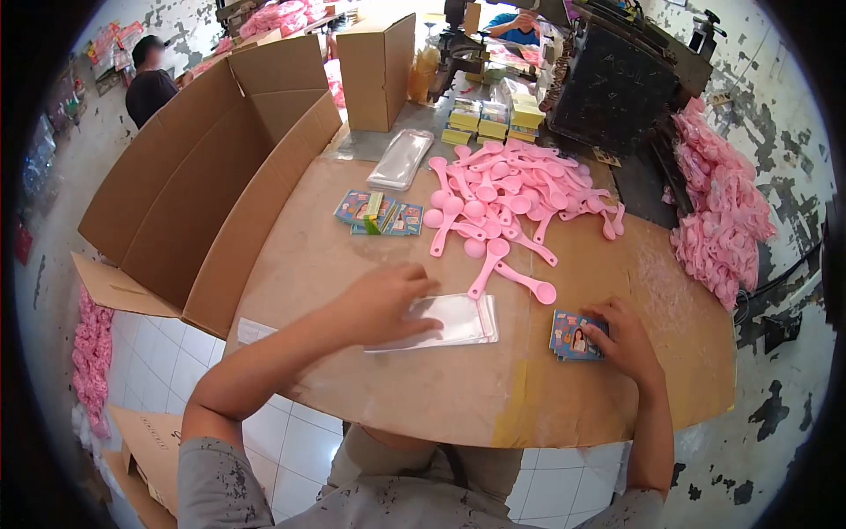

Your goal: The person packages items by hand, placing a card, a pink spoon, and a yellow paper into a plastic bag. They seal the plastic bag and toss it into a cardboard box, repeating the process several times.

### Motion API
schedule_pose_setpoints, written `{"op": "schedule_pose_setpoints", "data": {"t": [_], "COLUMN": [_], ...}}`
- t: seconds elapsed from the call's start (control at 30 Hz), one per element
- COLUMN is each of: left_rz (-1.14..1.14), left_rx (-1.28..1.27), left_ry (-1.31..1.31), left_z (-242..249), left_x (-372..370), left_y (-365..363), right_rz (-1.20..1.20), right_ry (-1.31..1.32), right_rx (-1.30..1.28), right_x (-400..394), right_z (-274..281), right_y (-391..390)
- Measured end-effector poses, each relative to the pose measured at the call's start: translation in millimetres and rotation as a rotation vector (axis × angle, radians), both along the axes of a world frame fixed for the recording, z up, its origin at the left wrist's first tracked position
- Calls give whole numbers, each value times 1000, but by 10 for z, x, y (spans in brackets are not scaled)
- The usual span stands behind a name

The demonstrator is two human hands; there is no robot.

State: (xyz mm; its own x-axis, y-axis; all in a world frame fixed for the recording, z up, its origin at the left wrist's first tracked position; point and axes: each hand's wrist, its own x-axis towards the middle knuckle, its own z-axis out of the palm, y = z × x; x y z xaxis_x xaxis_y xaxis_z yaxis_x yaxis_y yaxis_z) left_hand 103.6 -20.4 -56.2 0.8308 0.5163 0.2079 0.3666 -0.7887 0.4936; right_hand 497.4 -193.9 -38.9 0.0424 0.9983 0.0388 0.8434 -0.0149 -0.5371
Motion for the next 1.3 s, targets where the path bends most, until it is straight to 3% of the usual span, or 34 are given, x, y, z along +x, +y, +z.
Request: {"op": "schedule_pose_setpoints", "data": {"t": [0.13,0.27,0.37,0.47,0.57,0.67,0.93,0.97,1.07,1.17,1.23,1.3], "left_rz": [35,100,121,75,32,-9,117,122,128,95,63,93], "left_rx": [23,-289,-331,-224,-160,-149,-717,-692,-574,-382,-265,-302], "left_ry": [-48,-162,-205,-275,-366,-505,-452,-440,-389,-333,-307,-269], "left_z": [-177,-219,-214,-250,-246,-284,-286,-290,-285,-268,-280,-259], "left_x": [102,74,81,87,106,124,123,145,185,206,229,255], "left_y": [-55,-21,-25,-29,-39,-26,-87,-94,-122,-156,-187,-249], "right_rz": [-36,74,65,105,211,521,447,451,159,144,334,483], "right_ry": [38,-39,28,473,521,-160,-49,-25,236,567,556,451], "right_rx": [-68,158,17,37,111,392,372,375,78,360,370,327], "right_x": [133,156,-75,-497,-890,-1017,-923,-919,-871,-857,-920,-1031], "right_z": [14,20,341,392,142,-135,-231,-217,-115,-70,-154,-251], "right_y": [127,186,286,411,551,719,633,630,542,501,506,513]}}
